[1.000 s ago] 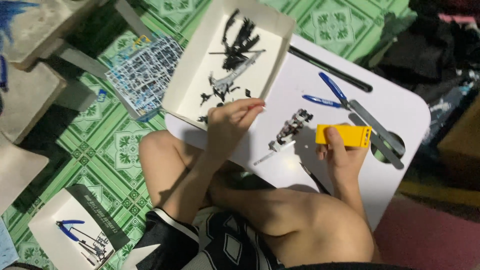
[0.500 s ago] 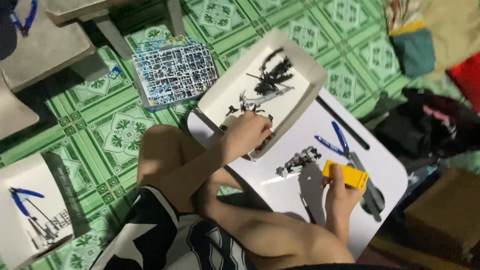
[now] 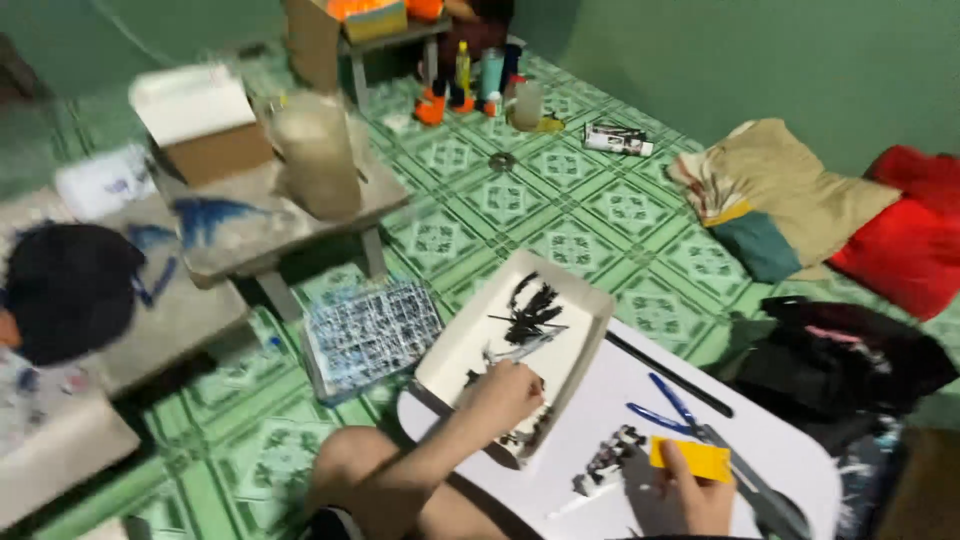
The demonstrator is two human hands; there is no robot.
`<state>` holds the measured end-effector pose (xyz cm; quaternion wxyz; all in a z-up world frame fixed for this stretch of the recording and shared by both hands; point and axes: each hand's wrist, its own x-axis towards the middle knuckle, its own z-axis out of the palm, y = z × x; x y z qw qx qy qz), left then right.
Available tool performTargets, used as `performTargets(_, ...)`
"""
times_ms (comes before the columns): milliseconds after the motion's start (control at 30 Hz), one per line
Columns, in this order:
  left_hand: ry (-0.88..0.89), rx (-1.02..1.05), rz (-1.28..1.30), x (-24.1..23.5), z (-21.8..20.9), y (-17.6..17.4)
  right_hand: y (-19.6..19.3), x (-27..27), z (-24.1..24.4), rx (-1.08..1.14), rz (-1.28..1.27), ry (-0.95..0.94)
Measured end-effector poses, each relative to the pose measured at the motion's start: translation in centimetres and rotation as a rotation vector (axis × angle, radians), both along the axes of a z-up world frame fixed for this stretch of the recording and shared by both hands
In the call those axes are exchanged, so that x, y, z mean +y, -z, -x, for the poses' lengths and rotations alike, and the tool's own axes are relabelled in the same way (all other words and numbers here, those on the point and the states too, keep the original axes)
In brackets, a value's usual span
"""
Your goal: Trimming and cleaning small plastic model parts using a hobby knife while sitting on the floor.
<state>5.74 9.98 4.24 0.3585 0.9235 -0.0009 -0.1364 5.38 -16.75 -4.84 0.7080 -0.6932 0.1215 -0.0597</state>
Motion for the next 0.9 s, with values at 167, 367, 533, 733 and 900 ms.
performTargets(167, 0.072, -0.067, -0.116, 0.0, -1.4, 1.9, 4.7, -2.5, -1.5, -0.224, 0.625, -0.087)
performTargets(367, 0.032, -0.066, 0.001, -0.9, -2.5, 3.3, -1.4, 0.2, 0.8, -0.003, 0.120, -0.041)
performTargets(533, -0.046, -0.163, 0.168, 0.4, -1.1, 1.7, 0.9, -1.3, 0.0, -0.297, 0.170, -0.198)
performTargets(733, -0.070, -0.138, 0.739, -0.2, 2.9, -0.6, 0.9, -1.7, 0.2, -0.298, 0.096, -0.276)
performTargets(900, -0.047, -0.203, 0.775, -2.4, 5.1, -0.2, -0.6, -1.7, 0.3, -0.391, -0.062, -0.393)
